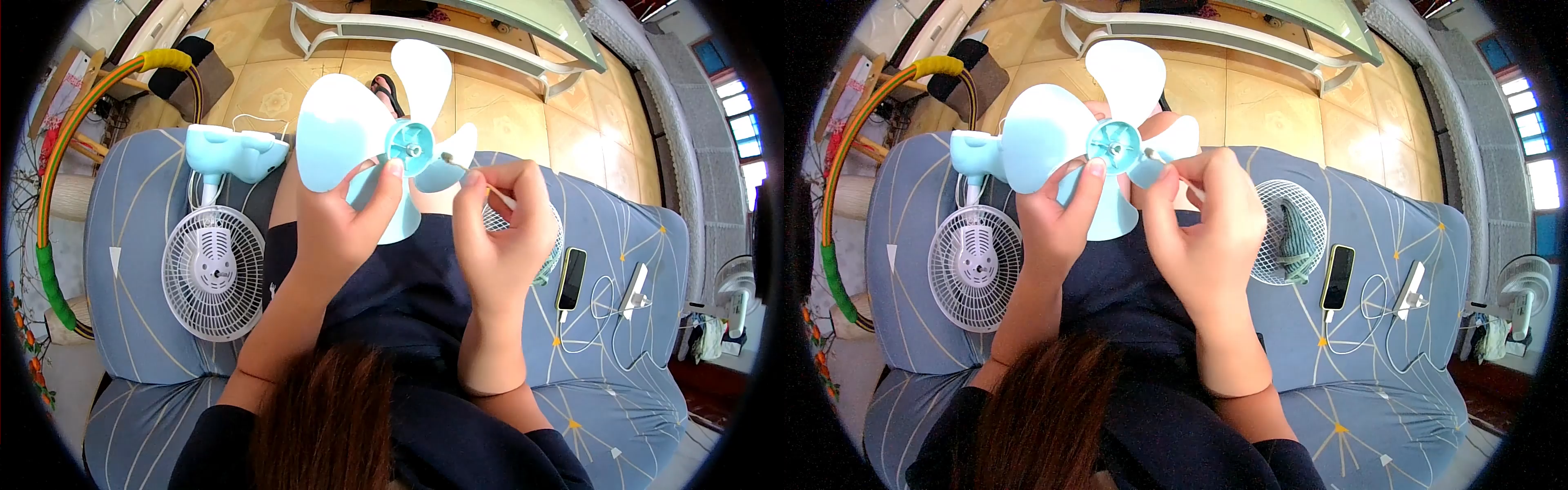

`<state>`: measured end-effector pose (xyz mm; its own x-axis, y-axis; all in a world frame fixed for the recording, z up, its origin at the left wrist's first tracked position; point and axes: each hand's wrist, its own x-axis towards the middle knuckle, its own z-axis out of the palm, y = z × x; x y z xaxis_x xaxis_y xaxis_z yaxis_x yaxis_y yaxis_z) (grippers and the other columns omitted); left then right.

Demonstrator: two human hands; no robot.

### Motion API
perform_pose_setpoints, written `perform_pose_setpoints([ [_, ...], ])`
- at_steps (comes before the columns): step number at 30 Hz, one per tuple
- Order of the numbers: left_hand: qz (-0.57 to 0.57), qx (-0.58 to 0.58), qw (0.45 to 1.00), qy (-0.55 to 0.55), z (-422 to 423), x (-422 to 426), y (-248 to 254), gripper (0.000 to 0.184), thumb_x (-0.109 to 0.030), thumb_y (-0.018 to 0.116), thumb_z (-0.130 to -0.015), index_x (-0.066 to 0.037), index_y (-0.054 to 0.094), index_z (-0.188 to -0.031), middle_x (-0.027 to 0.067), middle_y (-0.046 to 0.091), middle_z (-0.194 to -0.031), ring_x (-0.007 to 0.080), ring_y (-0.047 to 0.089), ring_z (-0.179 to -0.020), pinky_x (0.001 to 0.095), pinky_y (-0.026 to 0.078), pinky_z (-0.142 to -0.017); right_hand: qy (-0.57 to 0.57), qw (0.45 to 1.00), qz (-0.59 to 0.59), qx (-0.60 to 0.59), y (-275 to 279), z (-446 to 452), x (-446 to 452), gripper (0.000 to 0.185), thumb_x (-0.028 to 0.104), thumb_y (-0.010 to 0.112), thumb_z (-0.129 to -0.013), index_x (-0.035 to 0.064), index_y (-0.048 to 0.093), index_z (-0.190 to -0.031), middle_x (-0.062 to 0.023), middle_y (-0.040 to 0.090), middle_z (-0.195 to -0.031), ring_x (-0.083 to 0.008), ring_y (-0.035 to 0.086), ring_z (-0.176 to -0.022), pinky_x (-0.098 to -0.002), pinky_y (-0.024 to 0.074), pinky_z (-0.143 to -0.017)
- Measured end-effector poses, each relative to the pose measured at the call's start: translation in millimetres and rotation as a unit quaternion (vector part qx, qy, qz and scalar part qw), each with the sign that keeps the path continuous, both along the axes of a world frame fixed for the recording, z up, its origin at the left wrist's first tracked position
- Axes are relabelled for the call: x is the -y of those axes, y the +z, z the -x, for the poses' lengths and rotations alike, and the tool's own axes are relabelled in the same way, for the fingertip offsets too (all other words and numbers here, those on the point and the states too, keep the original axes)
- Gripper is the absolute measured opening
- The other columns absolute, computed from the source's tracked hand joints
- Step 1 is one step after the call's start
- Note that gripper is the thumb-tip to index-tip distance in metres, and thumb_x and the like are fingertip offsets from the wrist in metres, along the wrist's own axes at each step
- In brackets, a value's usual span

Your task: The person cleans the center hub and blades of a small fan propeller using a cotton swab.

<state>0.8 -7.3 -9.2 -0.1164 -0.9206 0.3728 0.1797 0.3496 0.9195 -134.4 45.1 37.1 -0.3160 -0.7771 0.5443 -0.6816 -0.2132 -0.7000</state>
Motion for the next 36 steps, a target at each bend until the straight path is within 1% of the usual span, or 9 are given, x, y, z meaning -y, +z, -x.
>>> perform_pose_setpoints([
  [2, 0.019, 0.07, 0.997, 0.026, -6, 2, -3, 0.026, -0.001, 0.064, -0.086, 0.008, 0.062, -0.111, 0.0139, 0.063, -0.107, 0.0203, 0.062, -0.101, 0.0307, 0.052, -0.085, 0.001, 1.0, 0.006, 0.019, 2, 2, 0, 0.01, -0.001, 0.064, -0.086, -0.0031, 0.056, -0.081, -0.006, 0.062, -0.077, -0.0075, 0.057, -0.07, -0.0234, 0.0537, -0.069],
  [7, 0.04, 0.031, 0.999, 0.004, 1, 2, -1, 0.025, -0.001, 0.066, -0.084, 0.007, 0.065, -0.108, 0.0127, 0.064, -0.108, 0.0216, 0.062, -0.1, 0.0308, 0.051, -0.085, 0.036, 0.999, -0.017, 0.03, -5, 1, 2, 0.009, -0.001, 0.063, -0.088, -0.004, 0.056, -0.083, -0.0065, 0.063, -0.078, -0.0074, 0.059, -0.073, -0.0237, 0.0542, -0.07],
  [12, 0.131, 0.182, 0.974, 0.012, -8, 3, 6, 0.03, 0.0, 0.066, -0.082, 0.007, 0.063, -0.111, 0.0153, 0.061, -0.117, 0.0223, 0.062, -0.103, 0.0311, 0.05, -0.087, 0.039, 0.999, -0.035, -0.003, -12, 3, 5, 0.008, -0.001, 0.063, -0.089, -0.0043, 0.056, -0.085, -0.0074, 0.064, -0.079, -0.008, 0.061, -0.072, -0.0234, 0.0545, -0.069],
  [14, 0.117, 0.151, 0.982, -0.016, -5, -1, 6, 0.032, 0.0, 0.065, -0.082, 0.008, 0.062, -0.113, 0.0168, 0.059, -0.122, 0.0226, 0.063, -0.105, 0.0311, 0.05, -0.088, 0.021, 0.999, -0.025, -0.022, -10, 2, 5, 0.008, -0.001, 0.063, -0.089, -0.0042, 0.056, -0.085, -0.0077, 0.064, -0.078, -0.0084, 0.061, -0.071, -0.0233, 0.0545, -0.069],
  [16, 0.127, 0.151, 0.98, 0.003, -2, -1, 9, 0.029, 0.005, 0.057, -0.085, 0.008, 0.064, -0.113, 0.015, 0.067, -0.111, 0.0214, 0.066, -0.102, 0.0332, 0.053, -0.088, 0.011, 0.999, -0.008, -0.033, -11, 3, 6, 0.008, -0.001, 0.064, -0.088, -0.0039, 0.057, -0.085, -0.0077, 0.064, -0.077, -0.0085, 0.061, -0.07, -0.0234, 0.0541, -0.068],
  [18, 0.116, 0.154, 0.981, 0.009, -2, -1, 9, 0.028, 0.007, 0.053, -0.087, 0.008, 0.065, -0.113, 0.0145, 0.071, -0.105, 0.021, 0.068, -0.099, 0.0341, 0.054, -0.088, 0.007, 0.999, -0.007, -0.042, -11, 3, 5, 0.009, -0.001, 0.064, -0.088, -0.0036, 0.057, -0.084, -0.0075, 0.064, -0.076, -0.0084, 0.06, -0.069, -0.0236, 0.0536, -0.066],
  [26, 0.101, 0.187, 0.977, -0.008, -7, -3, 9, 0.027, 0.006, 0.053, -0.089, 0.009, 0.064, -0.113, 0.0166, 0.071, -0.104, 0.0222, 0.069, -0.097, 0.0343, 0.056, -0.087, 0.034, 0.997, -0.049, -0.043, -6, 4, 2, 0.01, -0.002, 0.063, -0.086, -0.0034, 0.054, -0.081, -0.0075, 0.063, -0.073, -0.0075, 0.059, -0.067, -0.024, 0.0529, -0.064],
  [32, 0.154, 0.189, 0.97, 0.019, -4, 1, 4, 0.027, 0.005, 0.053, -0.089, 0.008, 0.065, -0.113, 0.0154, 0.071, -0.104, 0.022, 0.069, -0.096, 0.034, 0.056, -0.085, 0.018, 1.0, 0.011, -0.006, -11, 3, 6, 0.01, -0.002, 0.064, -0.086, -0.0045, 0.055, -0.082, -0.0085, 0.064, -0.074, -0.008, 0.06, -0.069, -0.0246, 0.0547, -0.068],
  [36, 0.135, 0.188, 0.973, 0.006, -5, -2, 4, 0.028, 0.005, 0.054, -0.088, 0.008, 0.065, -0.114, 0.0147, 0.072, -0.104, 0.0217, 0.069, -0.097, 0.0343, 0.056, -0.086, 0.012, 0.999, -0.018, -0.029, -12, 3, 6, 0.01, -0.002, 0.064, -0.086, -0.0043, 0.056, -0.083, -0.0099, 0.064, -0.076, -0.0096, 0.062, -0.069, -0.0255, 0.0552, -0.068],
])
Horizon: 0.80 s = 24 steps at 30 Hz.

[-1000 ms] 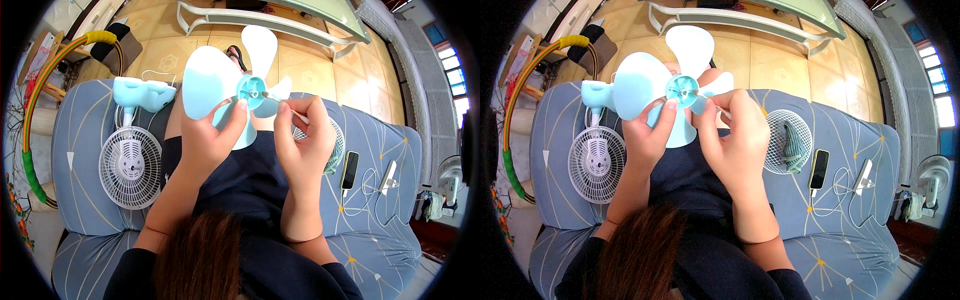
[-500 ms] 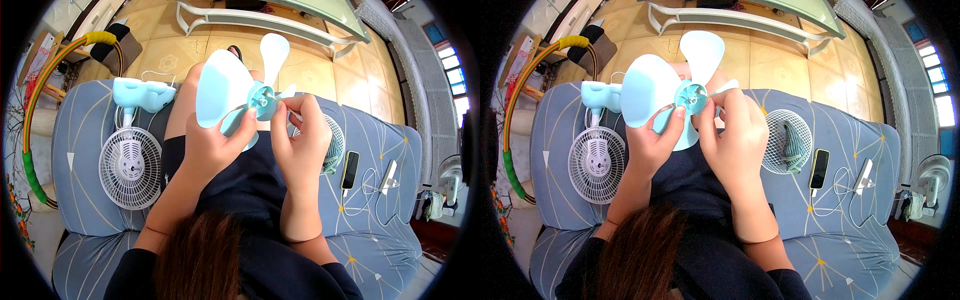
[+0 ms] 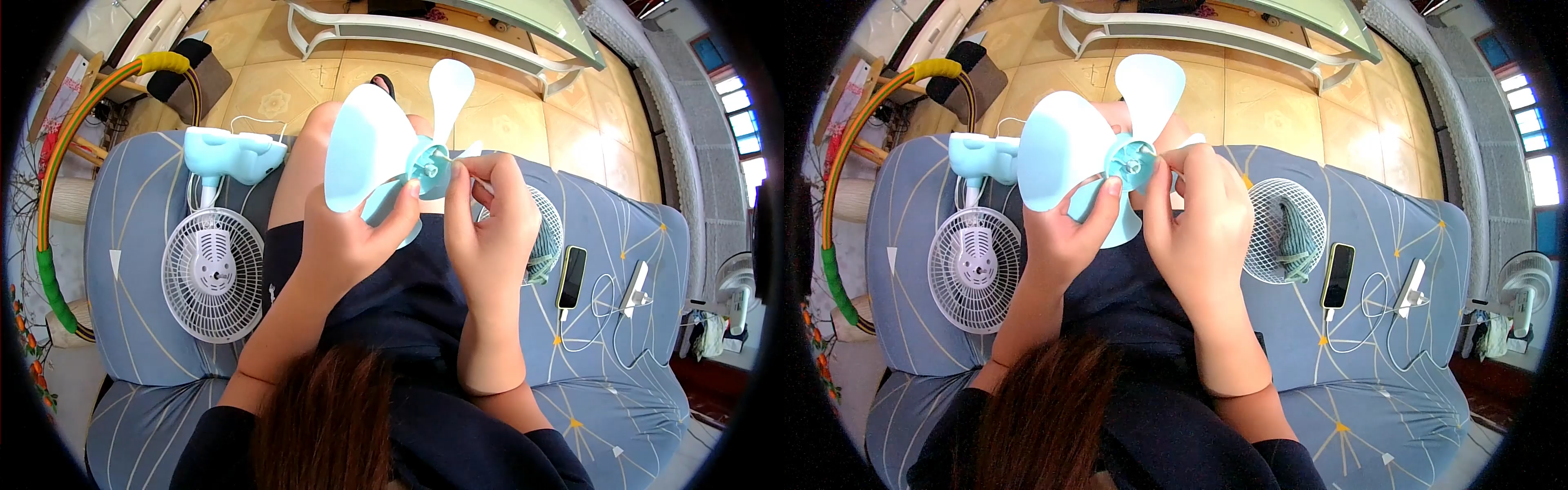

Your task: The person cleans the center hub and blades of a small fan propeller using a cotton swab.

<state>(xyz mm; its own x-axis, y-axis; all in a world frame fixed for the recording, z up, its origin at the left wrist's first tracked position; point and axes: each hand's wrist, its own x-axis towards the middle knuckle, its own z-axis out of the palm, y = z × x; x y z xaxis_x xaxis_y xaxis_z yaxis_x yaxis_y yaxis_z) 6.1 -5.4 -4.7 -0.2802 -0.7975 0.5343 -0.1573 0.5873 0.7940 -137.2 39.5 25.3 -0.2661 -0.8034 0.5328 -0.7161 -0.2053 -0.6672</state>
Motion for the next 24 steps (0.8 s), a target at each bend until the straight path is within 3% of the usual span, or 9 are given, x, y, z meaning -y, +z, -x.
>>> perform_pose_setpoints([
  [2, -0.033, -0.017, 0.999, -0.003, 1, -1, 2, 0.028, 0.005, 0.055, -0.087, 0.007, 0.065, -0.114, 0.0146, 0.072, -0.104, 0.0217, 0.069, -0.098, 0.0347, 0.055, -0.087, -0.002, 0.999, -0.035, -0.03, 3, 1, -2, 0.009, -0.001, 0.064, -0.086, -0.0042, 0.056, -0.083, -0.0106, 0.064, -0.077, -0.0106, 0.063, -0.069, -0.0261, 0.0556, -0.068],
  [5, -0.036, -0.009, 0.999, 0.005, -1, -1, 2, 0.029, 0.005, 0.056, -0.087, 0.007, 0.065, -0.114, 0.0153, 0.071, -0.106, 0.0217, 0.068, -0.101, 0.0352, 0.054, -0.089, 0.022, 1.0, -0.005, -0.019, -4, 0, 1, 0.015, 0.002, 0.068, -0.081, 0.0023, 0.053, -0.078, -0.0101, 0.058, -0.068, -0.0283, 0.059, -0.061, -0.0379, 0.0466, -0.056],
  [8, -0.012, -0.024, 1.0, 0.012, 1, 0, 1, 0.029, 0.004, 0.057, -0.086, 0.007, 0.066, -0.113, 0.0164, 0.069, -0.11, 0.0216, 0.066, -0.104, 0.0352, 0.052, -0.091, 0.031, 0.999, -0.006, 0.001, 0, 1, 1, 0.015, 0.003, 0.068, -0.081, 0.0024, 0.053, -0.078, -0.0098, 0.059, -0.068, -0.0282, 0.059, -0.061, -0.0378, 0.0467, -0.056],
  [11, -0.001, -0.025, 1.0, 0.003, 3, -2, 9, 0.028, 0.004, 0.059, -0.085, 0.007, 0.067, -0.112, 0.0167, 0.067, -0.114, 0.0218, 0.064, -0.106, 0.0351, 0.05, -0.093, 0.028, 1.0, 0.002, 0.014, 1, -1, 1, 0.009, -0.001, 0.063, -0.088, -0.0044, 0.057, -0.084, -0.0094, 0.064, -0.076, -0.0096, 0.063, -0.069, -0.0257, 0.0556, -0.067],
  [14, -0.058, -0.064, 0.996, -0.006, 6, -7, 15, 0.028, 0.004, 0.061, -0.084, 0.007, 0.067, -0.111, 0.0162, 0.067, -0.114, 0.022, 0.063, -0.106, 0.0349, 0.049, -0.092, -0.002, 1.0, 0.001, -0.007, 4, 3, 1, 0.008, -0.001, 0.063, -0.089, -0.0046, 0.057, -0.084, -0.0085, 0.065, -0.076, -0.0088, 0.062, -0.069, -0.0251, 0.0554, -0.067],
  [17, -0.033, -0.044, 0.998, -0.008, 5, -4, 14, 0.028, 0.004, 0.061, -0.084, 0.007, 0.066, -0.112, 0.0162, 0.067, -0.114, 0.0222, 0.064, -0.105, 0.0347, 0.05, -0.092, -0.008, 1.0, -0.027, -0.007, 4, 1, -3, 0.008, -0.001, 0.063, -0.089, -0.0048, 0.057, -0.084, -0.009, 0.064, -0.076, -0.0088, 0.062, -0.07, -0.0253, 0.0553, -0.066],
  [20, -0.039, -0.074, 0.996, 0.001, 4, 0, 1, 0.034, 0.0, 0.066, -0.081, 0.005, 0.061, -0.115, 0.016, 0.063, -0.119, 0.0211, 0.065, -0.102, 0.03, 0.05, -0.087, 0.0, 1.0, 0.002, -0.031, -2, -1, 1, 0.015, 0.004, 0.069, -0.081, 0.0036, 0.054, -0.079, -0.0087, 0.057, -0.065, -0.0263, 0.057, -0.057, -0.037, 0.0437, -0.052],
  [23, -0.041, -0.028, 0.999, 0.016, 0, -1, 3, 0.034, 0.0, 0.066, -0.081, 0.005, 0.061, -0.114, 0.0164, 0.062, -0.119, 0.023, 0.062, -0.108, 0.0311, 0.048, -0.091, 0.009, 0.999, -0.003, -0.035, 0, -3, 1, 0.014, 0.004, 0.069, -0.082, 0.0041, 0.055, -0.079, -0.0088, 0.057, -0.063, -0.0265, 0.057, -0.056, -0.0374, 0.0434, -0.052],
  [24, -0.041, -0.022, 0.999, 0.019, 0, -2, 5, 0.033, 0.001, 0.066, -0.081, 0.005, 0.062, -0.113, 0.0165, 0.062, -0.119, 0.0237, 0.061, -0.109, 0.0314, 0.048, -0.092, 0.002, 1.0, -0.008, -0.026, 1, -3, 0, 0.012, 0.002, 0.067, -0.083, 0.0011, 0.056, -0.081, -0.0092, 0.059, -0.066, -0.0211, 0.059, -0.059, -0.0333, 0.0471, -0.056],
])
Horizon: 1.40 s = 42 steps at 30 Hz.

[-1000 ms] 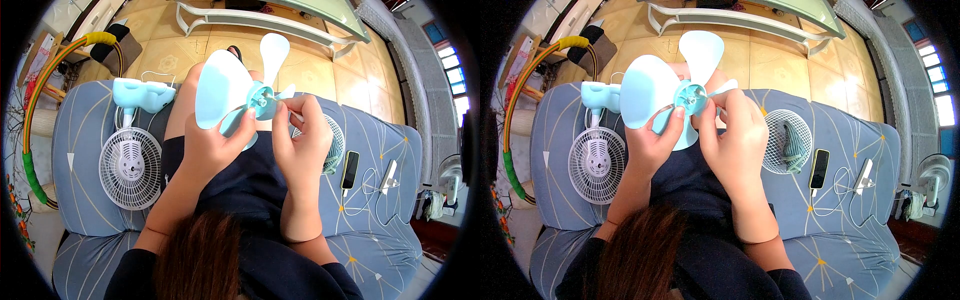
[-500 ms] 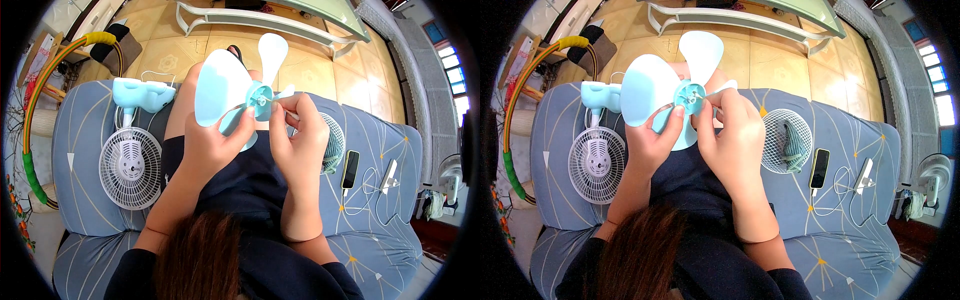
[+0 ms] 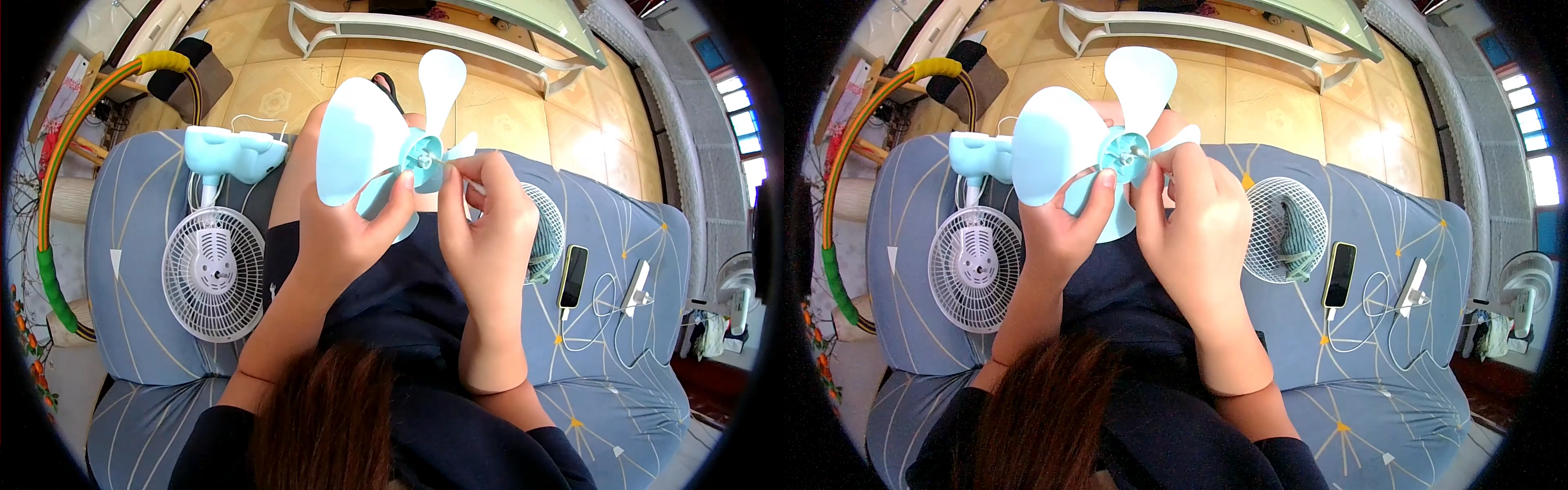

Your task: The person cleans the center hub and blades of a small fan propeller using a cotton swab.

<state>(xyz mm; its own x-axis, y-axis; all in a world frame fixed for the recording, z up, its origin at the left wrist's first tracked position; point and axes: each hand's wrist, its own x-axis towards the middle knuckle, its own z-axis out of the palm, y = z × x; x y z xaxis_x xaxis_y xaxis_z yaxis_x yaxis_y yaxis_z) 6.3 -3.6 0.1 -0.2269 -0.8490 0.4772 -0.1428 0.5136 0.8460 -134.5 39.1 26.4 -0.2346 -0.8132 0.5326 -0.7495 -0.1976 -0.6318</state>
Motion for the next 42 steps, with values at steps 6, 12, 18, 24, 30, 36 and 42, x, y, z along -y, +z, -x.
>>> perform_pose_setpoints([
  [6, 0.029, 0.017, 0.999, -0.017, -1, 6, -5, 0.033, 0.0, 0.067, -0.08, 0.005, 0.062, -0.112, 0.0159, 0.064, -0.118, 0.0232, 0.063, -0.107, 0.0313, 0.049, -0.09, -0.018, 1.0, -0.02, 0.004, 5, 1, -1, 0.007, -0.001, 0.064, -0.088, -0.0048, 0.058, -0.085, -0.0104, 0.066, -0.074, -0.0111, 0.065, -0.066, -0.0255, 0.0542, -0.063],
  [12, -0.009, -0.02, 0.999, -0.035, 4, 0, -3, 0.034, 0.008, 0.053, -0.086, 0.008, 0.061, -0.119, 0.014, 0.068, -0.112, 0.0212, 0.066, -0.103, 0.0342, 0.053, -0.09, -0.013, 1.0, 0.011, -0.01, -3, 4, 4, 0.013, 0.005, 0.068, -0.081, 0.0041, 0.056, -0.081, -0.0093, 0.058, -0.064, -0.0274, 0.059, -0.058, -0.0381, 0.0452, -0.053],
  [18, 0.014, -0.037, 0.999, -0.014, 7, 4, -6, 0.033, 0.0, 0.066, -0.083, 0.006, 0.061, -0.114, 0.0156, 0.069, -0.11, 0.0214, 0.069, -0.095, 0.0299, 0.053, -0.083, -0.007, 0.998, -0.057, -0.004, 1, 6, 1, 0.008, -0.001, 0.063, -0.087, -0.0053, 0.057, -0.084, -0.0118, 0.066, -0.073, -0.0152, 0.068, -0.067, -0.0266, 0.0548, -0.062],
  [24, 0.007, 0.0, 1.0, 0.001, 2, 4, -8, 0.03, 0.003, 0.063, -0.083, 0.007, 0.063, -0.112, 0.0165, 0.065, -0.116, 0.0218, 0.066, -0.101, 0.0318, 0.052, -0.087, -0.014, 0.999, -0.039, 0.024, 2, 2, 2, 0.009, -0.002, 0.064, -0.087, -0.0056, 0.057, -0.083, -0.0123, 0.066, -0.073, -0.0159, 0.068, -0.066, -0.0271, 0.0555, -0.063],
  [30, -0.007, 0.014, 1.0, -0.004, 1, 3, -9, 0.027, 0.004, 0.06, -0.084, 0.007, 0.065, -0.11, 0.0147, 0.068, -0.109, 0.0208, 0.067, -0.098, 0.0324, 0.053, -0.086, 0.008, 0.998, -0.056, 0.024, -2, 6, 2, 0.009, -0.001, 0.063, -0.088, -0.0056, 0.056, -0.084, -0.0115, 0.066, -0.073, -0.0128, 0.067, -0.066, -0.0264, 0.055, -0.063],
  [36, -0.006, -0.012, 0.999, -0.032, 3, 4, -8, 0.035, 0.001, 0.066, -0.081, 0.006, 0.059, -0.115, 0.0163, 0.066, -0.115, 0.0222, 0.067, -0.097, 0.0307, 0.052, -0.084, -0.009, 0.997, -0.062, 0.045, -1, 5, 3, 0.009, -0.002, 0.063, -0.088, -0.0057, 0.056, -0.082, -0.0108, 0.065, -0.073, -0.0121, 0.066, -0.068, -0.0259, 0.0554, -0.064],
  [42, -0.036, -0.02, 0.999, -0.026, 2, 3, -9, 0.028, 0.005, 0.056, -0.087, 0.007, 0.065, -0.113, 0.0139, 0.072, -0.102, 0.0187, 0.069, -0.095, 0.033, 0.056, -0.084, 0.024, 0.994, -0.093, 0.053, 2, 5, 0, 0.01, -0.002, 0.063, -0.088, -0.006, 0.056, -0.081, -0.0089, 0.064, -0.073, -0.0087, 0.063, -0.068, -0.025, 0.055, -0.063],
])
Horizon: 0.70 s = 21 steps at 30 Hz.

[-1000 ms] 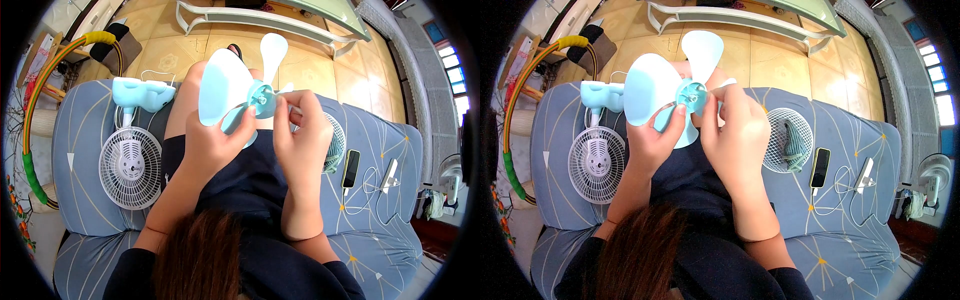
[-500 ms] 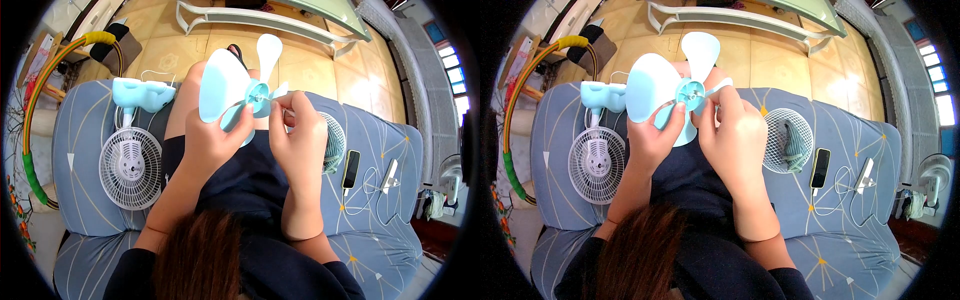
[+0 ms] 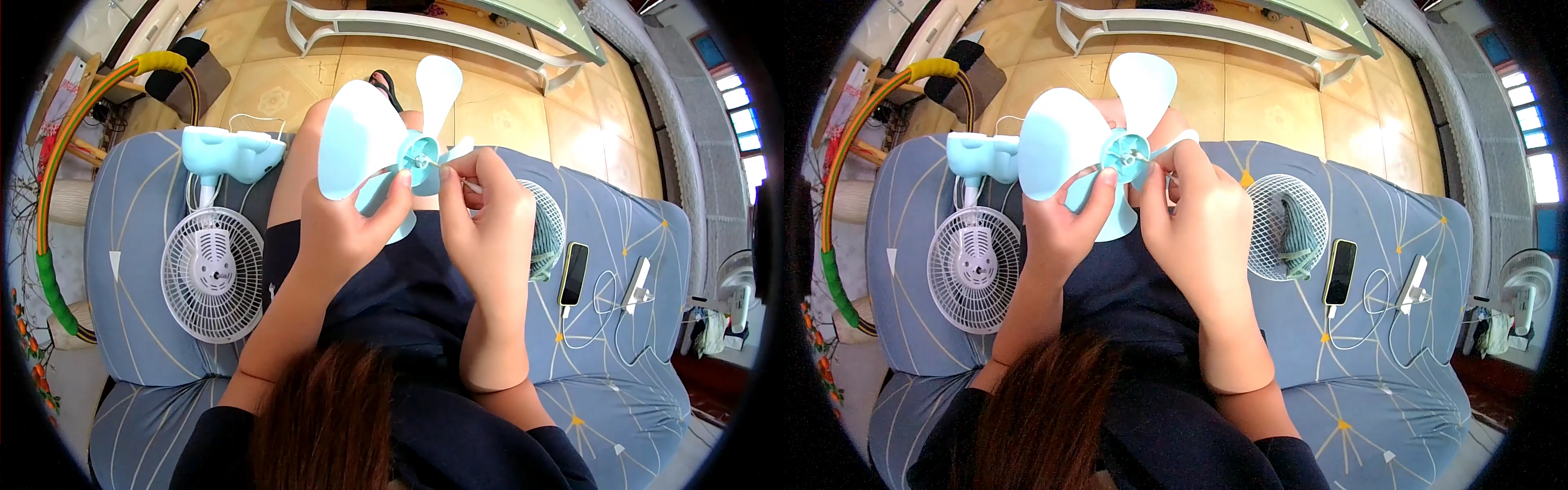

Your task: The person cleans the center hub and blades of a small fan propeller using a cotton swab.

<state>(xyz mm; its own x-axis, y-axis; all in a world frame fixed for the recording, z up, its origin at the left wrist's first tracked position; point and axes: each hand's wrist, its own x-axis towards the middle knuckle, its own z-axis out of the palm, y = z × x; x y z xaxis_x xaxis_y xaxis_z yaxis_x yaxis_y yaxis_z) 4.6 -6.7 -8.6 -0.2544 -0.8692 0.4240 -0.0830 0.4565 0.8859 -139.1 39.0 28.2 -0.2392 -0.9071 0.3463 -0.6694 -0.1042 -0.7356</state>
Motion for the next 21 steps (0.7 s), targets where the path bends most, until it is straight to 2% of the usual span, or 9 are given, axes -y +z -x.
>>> perform_pose_setpoints([
  [2, -0.003, -0.013, 1.0, -0.011, 0, 2, 3, 0.027, 0.004, 0.058, -0.087, 0.007, 0.065, -0.112, 0.015, 0.068, -0.108, 0.0195, 0.068, -0.097, 0.0327, 0.055, -0.085, 0.011, 1.0, 0.002, 0.022, 1, 0, 0, 0.01, -0.001, 0.063, -0.088, -0.0063, 0.057, -0.082, -0.0083, 0.064, -0.072, -0.0075, 0.061, -0.068, -0.0251, 0.055, -0.063],
  [5, 0.027, 0.006, 1.0, -0.014, -3, 4, -1, 0.033, 0.002, 0.063, -0.083, 0.009, 0.06, -0.115, 0.0185, 0.055, -0.126, 0.0208, 0.066, -0.1, 0.031, 0.053, -0.083, 0.008, 0.998, 0.053, 0.045, -4, -1, 1, 0.013, 0.007, 0.066, -0.086, 0.0014, 0.057, -0.078, -0.0134, 0.065, -0.066, -0.028, 0.068, -0.06, -0.0341, 0.0521, -0.055],
  [6, 0.028, 0.012, 1.0, -0.009, -4, 3, -1, 0.034, 0.002, 0.065, -0.082, 0.009, 0.059, -0.115, 0.0191, 0.052, -0.13, 0.0207, 0.065, -0.1, 0.0304, 0.053, -0.082, 0.005, 0.996, 0.051, 0.072, -1, -3, 1, 0.013, 0.006, 0.065, -0.086, 0.0006, 0.058, -0.078, -0.0126, 0.065, -0.066, -0.0252, 0.068, -0.061, -0.0322, 0.0523, -0.055],
  [7, 0.006, 0.011, 1.0, 0.002, -3, -1, 3, 0.033, 0.001, 0.065, -0.082, 0.009, 0.06, -0.115, 0.0183, 0.055, -0.126, 0.0197, 0.064, -0.1, 0.0299, 0.053, -0.081, 0.002, 0.994, 0.048, 0.098, 4, -5, 0, 0.013, 0.006, 0.065, -0.087, -0.0003, 0.058, -0.078, -0.0119, 0.065, -0.066, -0.0225, 0.068, -0.061, -0.0303, 0.0526, -0.056],
  [10, -0.004, 0.02, 1.0, 0.017, -6, -2, 7, 0.022, -0.005, 0.066, -0.086, 0.008, 0.067, -0.103, 0.0103, 0.066, -0.101, 0.0142, 0.062, -0.088, 0.0268, 0.049, -0.077, -0.009, 0.987, 0.046, 0.151, 8, -4, -2, 0.013, 0.004, 0.065, -0.089, -0.0026, 0.058, -0.08, -0.0095, 0.066, -0.068, -0.0144, 0.068, -0.062, -0.0255, 0.0527, -0.057],
  [12, -0.042, -0.003, 0.999, 0.022, -8, -3, 7, 0.019, -0.008, 0.067, -0.087, 0.007, 0.07, -0.098, 0.0067, 0.07, -0.09, 0.0115, 0.062, -0.081, 0.0254, 0.048, -0.076, -0.015, 0.985, 0.056, 0.165, 10, -1, -4, 0.011, 0.003, 0.065, -0.089, -0.0042, 0.06, -0.082, -0.0077, 0.066, -0.068, -0.0087, 0.065, -0.062, -0.0229, 0.0507, -0.056],
  [14, -0.126, -0.057, 0.99, 0.027, -8, -6, 8, 0.019, -0.008, 0.066, -0.088, 0.007, 0.07, -0.1, 0.0065, 0.07, -0.09, 0.0108, 0.062, -0.081, 0.0252, 0.048, -0.075, -0.019, 0.984, 0.044, 0.172, 11, 0, -6, 0.012, 0.005, 0.065, -0.091, -0.0038, 0.06, -0.084, -0.0029, 0.063, -0.073, -0.0041, 0.056, -0.064, -0.0177, 0.0462, -0.059],
  [15, -0.12, -0.075, 0.99, 0.028, -8, -5, 7, 0.02, -0.008, 0.065, -0.088, 0.007, 0.069, -0.1, 0.0064, 0.07, -0.09, 0.0108, 0.062, -0.081, 0.0252, 0.048, -0.075, -0.022, 0.983, 0.038, 0.176, 11, 1, -6, 0.012, 0.006, 0.066, -0.092, -0.0036, 0.061, -0.086, -0.0005, 0.061, -0.075, -0.0018, 0.052, -0.066, -0.0151, 0.044, -0.06],
  [21, -0.13, -0.11, 0.985, 0.015, -8, -4, 7, 0.02, -0.007, 0.064, -0.089, 0.008, 0.068, -0.102, 0.0072, 0.07, -0.09, 0.011, 0.062, -0.08, 0.0248, 0.048, -0.075, -0.011, 0.99, 0.044, 0.134, 13, -1, -7, 0.012, 0.005, 0.065, -0.092, -0.0048, 0.06, -0.085, -0.0026, 0.063, -0.076, -0.0029, 0.057, -0.067, -0.0173, 0.0477, -0.061],
])
